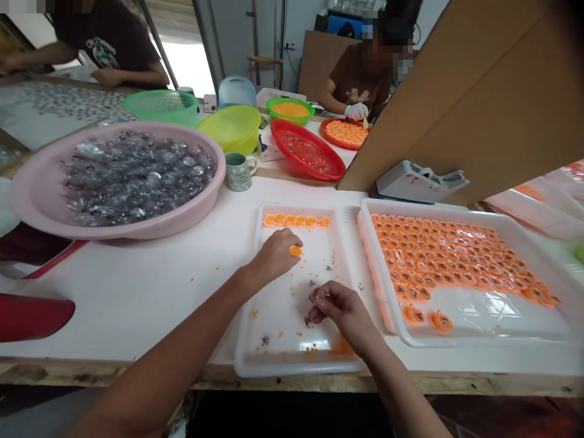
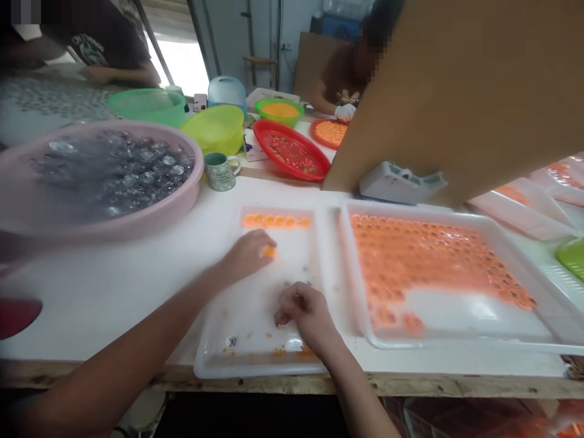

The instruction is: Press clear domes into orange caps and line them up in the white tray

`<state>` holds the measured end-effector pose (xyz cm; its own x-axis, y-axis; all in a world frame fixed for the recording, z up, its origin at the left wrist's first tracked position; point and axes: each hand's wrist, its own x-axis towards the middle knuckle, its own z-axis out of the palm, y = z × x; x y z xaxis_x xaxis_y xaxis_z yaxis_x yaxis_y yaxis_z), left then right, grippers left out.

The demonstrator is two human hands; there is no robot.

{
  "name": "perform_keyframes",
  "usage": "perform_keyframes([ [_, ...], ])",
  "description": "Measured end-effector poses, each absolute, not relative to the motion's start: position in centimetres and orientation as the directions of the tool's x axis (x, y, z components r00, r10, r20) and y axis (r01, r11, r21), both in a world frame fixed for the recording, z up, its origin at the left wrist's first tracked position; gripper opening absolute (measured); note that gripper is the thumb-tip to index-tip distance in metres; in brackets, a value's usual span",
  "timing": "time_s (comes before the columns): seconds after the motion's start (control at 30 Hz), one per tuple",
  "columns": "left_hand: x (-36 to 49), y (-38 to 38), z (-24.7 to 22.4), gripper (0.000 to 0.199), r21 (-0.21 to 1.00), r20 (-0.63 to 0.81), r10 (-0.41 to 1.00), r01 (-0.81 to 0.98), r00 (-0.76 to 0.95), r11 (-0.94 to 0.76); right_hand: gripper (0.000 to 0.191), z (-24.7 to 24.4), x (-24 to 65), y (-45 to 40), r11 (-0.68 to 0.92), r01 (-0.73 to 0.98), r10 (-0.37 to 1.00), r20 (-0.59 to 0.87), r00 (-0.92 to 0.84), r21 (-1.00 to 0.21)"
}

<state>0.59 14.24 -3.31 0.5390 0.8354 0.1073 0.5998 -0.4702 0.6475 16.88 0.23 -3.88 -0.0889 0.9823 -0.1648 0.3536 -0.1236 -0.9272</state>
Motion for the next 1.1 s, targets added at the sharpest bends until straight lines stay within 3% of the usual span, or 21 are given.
perform_keyframes([
  [0.07, 0.0, 12.7, -2.4, 0.019, 0.701, 0.116, 0.861, 0.573, 0.495, -0.424, 0.017, -3.2, 17.7, -0.5, -0.231, -0.032, 0.969, -0.227, -0.098, -0.972],
  [0.13, -0.3, 10.9, -1.4, 0.017, 0.743, 0.102, 0.877, 0.551, 0.469, -0.381, 0.021, -3.0, 18.0, -1.1, -0.284, -0.354, 0.959, -0.271, -0.086, -0.891],
  [0.23, -0.3, 8.2, 0.0, 0.022, 0.813, 0.007, 0.902, 0.522, 0.432, -0.257, 0.03, -3.1, 17.8, -1.9, -0.283, -0.474, 0.954, -0.296, -0.049, -0.834],
  [0.37, -0.2, 5.8, 1.1, 0.027, 0.909, -0.182, 0.922, 0.417, 0.342, 0.025, 0.024, -3.2, 17.3, -2.6, -0.271, -0.476, 0.96, -0.273, -0.067, -0.836],
  [0.67, -0.4, 3.3, 0.4, 0.034, 0.947, -0.25, 0.909, 0.28, 0.333, 0.158, 0.021, -3.5, 17.4, -2.7, -0.21, -0.408, 0.972, -0.234, 0.01, -0.888],
  [0.97, 1.4, 2.3, 0.0, 0.029, 0.957, -0.168, 0.928, 0.283, 0.334, 0.071, 0.017, -2.0, 17.6, -2.4, -0.217, -0.234, 0.974, -0.225, 0.006, -0.948],
  [1.1, 2.0, 1.5, -1.3, 0.026, 0.96, -0.059, 0.916, 0.273, 0.398, -0.056, 0.013, -2.1, 16.9, -2.3, -0.145, -0.055, 0.977, -0.152, 0.152, -0.988],
])
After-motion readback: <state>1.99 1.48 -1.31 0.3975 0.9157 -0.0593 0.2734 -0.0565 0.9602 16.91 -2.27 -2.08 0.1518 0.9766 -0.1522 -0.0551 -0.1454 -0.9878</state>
